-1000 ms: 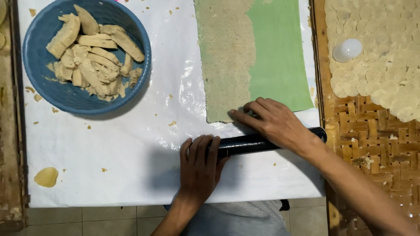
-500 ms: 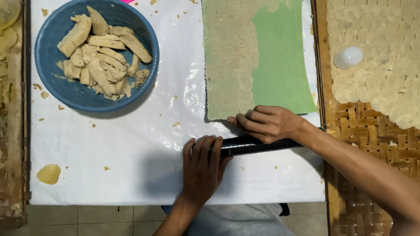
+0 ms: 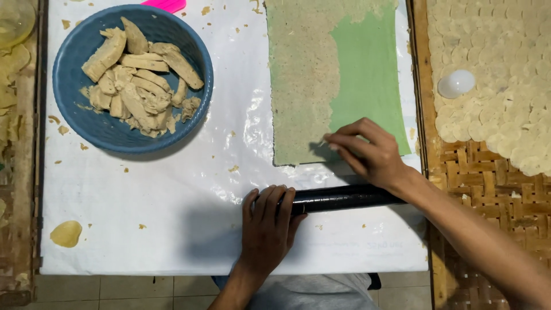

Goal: Rolling out pieces of dough into thin sheets using a black rolling pin on a flat surface.

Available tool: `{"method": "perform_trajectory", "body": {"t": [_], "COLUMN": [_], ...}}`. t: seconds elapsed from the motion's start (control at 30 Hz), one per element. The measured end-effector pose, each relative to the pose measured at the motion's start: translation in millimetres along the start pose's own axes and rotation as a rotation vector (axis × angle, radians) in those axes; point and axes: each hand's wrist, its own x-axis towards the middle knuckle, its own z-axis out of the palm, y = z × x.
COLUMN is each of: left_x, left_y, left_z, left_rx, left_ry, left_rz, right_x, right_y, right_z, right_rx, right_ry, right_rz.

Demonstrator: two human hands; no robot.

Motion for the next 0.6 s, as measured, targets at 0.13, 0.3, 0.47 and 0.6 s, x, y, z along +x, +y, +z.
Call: {"method": "perform_trajectory", "body": {"t": [0.13, 0.3, 0.47, 0.6], "left_x": [5, 5, 6, 7], "left_y": [1, -1, -1, -1], "left_z": [-4, -1, 0, 0], "left_rx": [0.005, 0.018, 0.019, 0.013], "left_ry": [0.004, 0.015, 0.015, 0.019], "left_rz": [0.009, 0.006, 0.013, 0.001], "right_x": [28, 34, 33, 27], "right_y": [-31, -33, -29, -29], "right_z": [-31, -37, -29, -24], "right_rx": [0.081, 0.139, 0.019, -0.129], "right_ry": [-0.033, -0.238, -0.221, -0.308], "right_rz": [0.315, 0.540, 0.470, 0.346]}}
